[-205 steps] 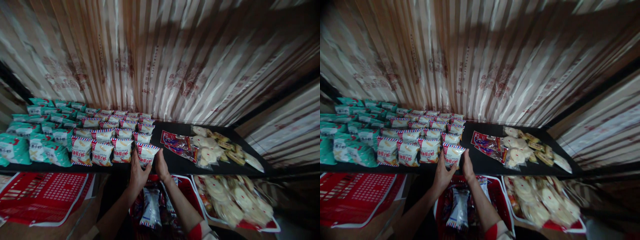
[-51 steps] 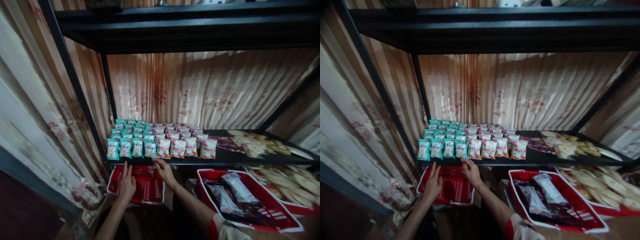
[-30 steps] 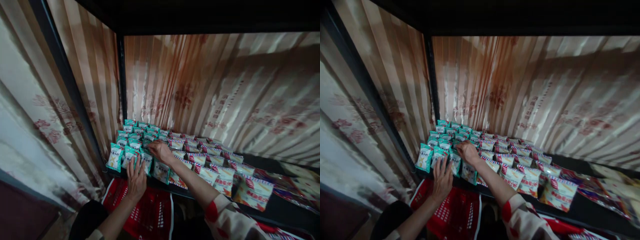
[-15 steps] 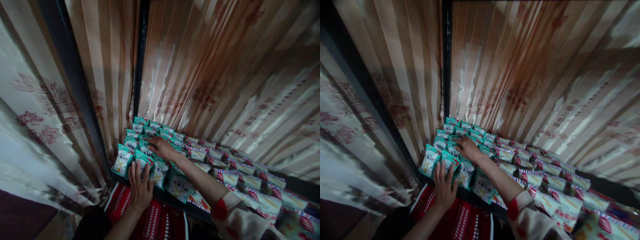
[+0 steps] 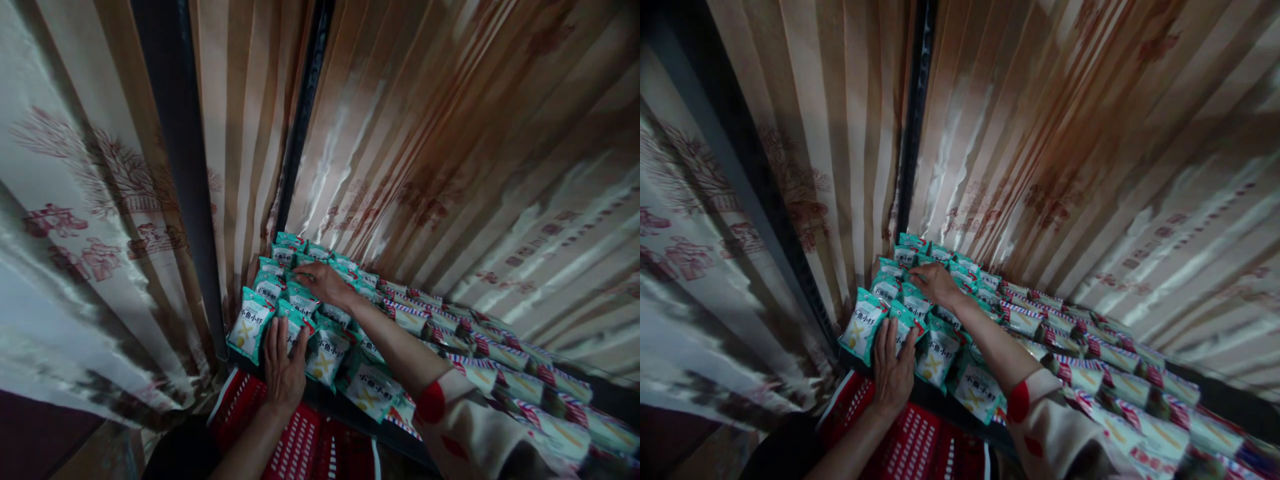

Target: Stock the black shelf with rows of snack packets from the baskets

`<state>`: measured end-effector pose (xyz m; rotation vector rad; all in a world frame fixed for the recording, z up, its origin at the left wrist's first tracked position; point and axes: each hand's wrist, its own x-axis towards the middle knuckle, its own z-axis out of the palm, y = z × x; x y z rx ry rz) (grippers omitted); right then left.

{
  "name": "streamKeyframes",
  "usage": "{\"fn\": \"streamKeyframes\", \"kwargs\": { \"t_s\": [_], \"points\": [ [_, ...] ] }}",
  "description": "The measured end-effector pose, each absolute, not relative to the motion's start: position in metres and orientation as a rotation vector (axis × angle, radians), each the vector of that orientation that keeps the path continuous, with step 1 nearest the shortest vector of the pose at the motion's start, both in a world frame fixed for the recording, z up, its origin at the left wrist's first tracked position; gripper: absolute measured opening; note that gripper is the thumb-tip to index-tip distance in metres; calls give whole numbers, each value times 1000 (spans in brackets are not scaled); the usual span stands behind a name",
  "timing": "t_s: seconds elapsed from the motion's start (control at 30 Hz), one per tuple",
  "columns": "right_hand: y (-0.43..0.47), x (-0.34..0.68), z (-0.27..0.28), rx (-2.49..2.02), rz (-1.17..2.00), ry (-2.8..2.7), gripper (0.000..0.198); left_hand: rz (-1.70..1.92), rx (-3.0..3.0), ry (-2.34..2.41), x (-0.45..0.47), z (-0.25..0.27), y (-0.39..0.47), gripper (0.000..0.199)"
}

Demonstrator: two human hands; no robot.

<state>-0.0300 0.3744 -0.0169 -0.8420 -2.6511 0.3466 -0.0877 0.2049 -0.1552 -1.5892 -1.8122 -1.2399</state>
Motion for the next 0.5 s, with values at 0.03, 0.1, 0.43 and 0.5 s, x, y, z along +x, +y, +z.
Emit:
{"fn": "streamKeyframes", "kwargs": {
  "t_s": [0.03,0.1,0.43,0.5],
  "points": [
    [372,-32,-17,-820,359,-2664,25,-1245,-1592,-1799,-89,-157,206,47],
    [371,-33,-16,-846,335,-2672,25,-1251,-1587,-1789,-91,-158,208,48],
    [386,-28,-7,-1307,-98,-2930,22,-1278,-1585,-1787,-87,-158,208,46],
    [385,-33,-9,-1351,-141,-2916,22,-1272,-1586,-1791,-87,-156,209,44]
  ]
}}
